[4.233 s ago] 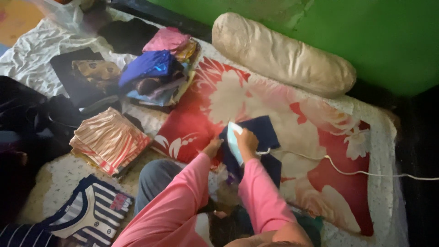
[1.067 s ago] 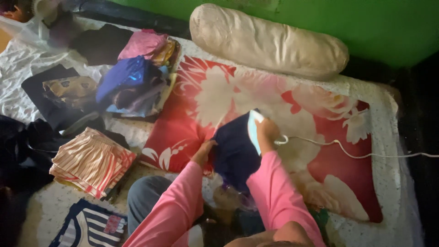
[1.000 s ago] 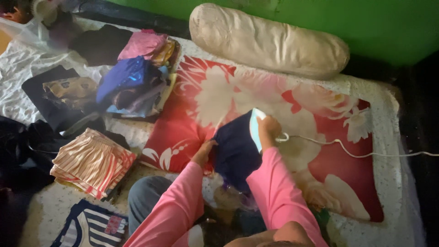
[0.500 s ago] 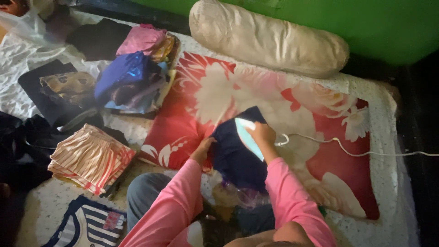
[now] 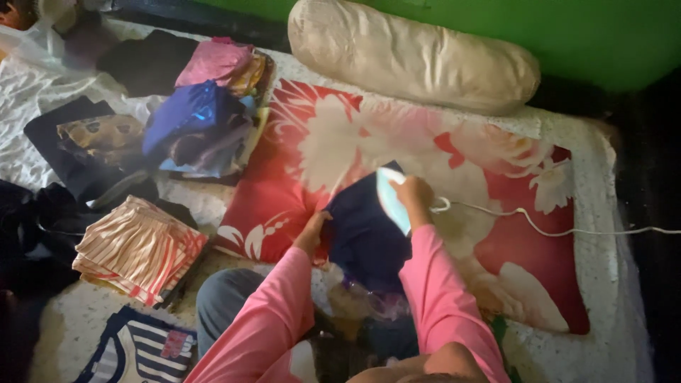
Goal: The person is ironing a blue piece of clothing on a mat on the floor, using a steam iron and a spray bottle.
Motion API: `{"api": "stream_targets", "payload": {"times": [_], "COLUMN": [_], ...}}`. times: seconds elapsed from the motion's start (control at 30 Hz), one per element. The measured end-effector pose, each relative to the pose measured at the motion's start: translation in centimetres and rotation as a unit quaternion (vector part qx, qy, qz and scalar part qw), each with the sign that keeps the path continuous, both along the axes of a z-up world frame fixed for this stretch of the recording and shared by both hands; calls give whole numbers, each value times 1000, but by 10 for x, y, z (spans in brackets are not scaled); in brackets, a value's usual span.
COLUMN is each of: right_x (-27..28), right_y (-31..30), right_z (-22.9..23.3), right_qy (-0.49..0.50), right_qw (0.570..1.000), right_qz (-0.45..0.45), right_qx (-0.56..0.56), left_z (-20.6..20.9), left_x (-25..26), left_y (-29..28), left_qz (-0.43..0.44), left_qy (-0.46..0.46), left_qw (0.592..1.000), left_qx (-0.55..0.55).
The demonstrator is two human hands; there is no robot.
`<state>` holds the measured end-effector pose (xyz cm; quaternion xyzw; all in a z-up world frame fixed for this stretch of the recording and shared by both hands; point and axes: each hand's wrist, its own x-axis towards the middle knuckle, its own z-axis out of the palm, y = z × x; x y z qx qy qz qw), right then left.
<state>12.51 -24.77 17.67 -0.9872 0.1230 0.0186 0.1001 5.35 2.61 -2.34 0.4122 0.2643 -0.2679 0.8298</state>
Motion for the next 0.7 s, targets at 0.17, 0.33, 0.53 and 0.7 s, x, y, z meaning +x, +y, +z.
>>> {"api": "stream_targets", "payload": {"times": [0.17,0.33,0.53,0.7], "right_x": [-37,-40,3,24], "right_y": [35,32,13,2], "right_z": [32,16,12,8], "right_qy": [32,-25,-37,-68], "right_qw": [996,994,998,995], "right_qz": [78,108,1,-3], "right_qx": [25,-4,-51,-75], "left_z": [12,15,12,35], "left_x": [-3,-6,-10,-14], "left_y": [0,-1,2,0], "left_qz": [-11,-13,20,33], "left_qy": [-7,-24,-32,-60], "left_qw": [1000,987,999,996], "left_qx": [29,156,1,64]}}
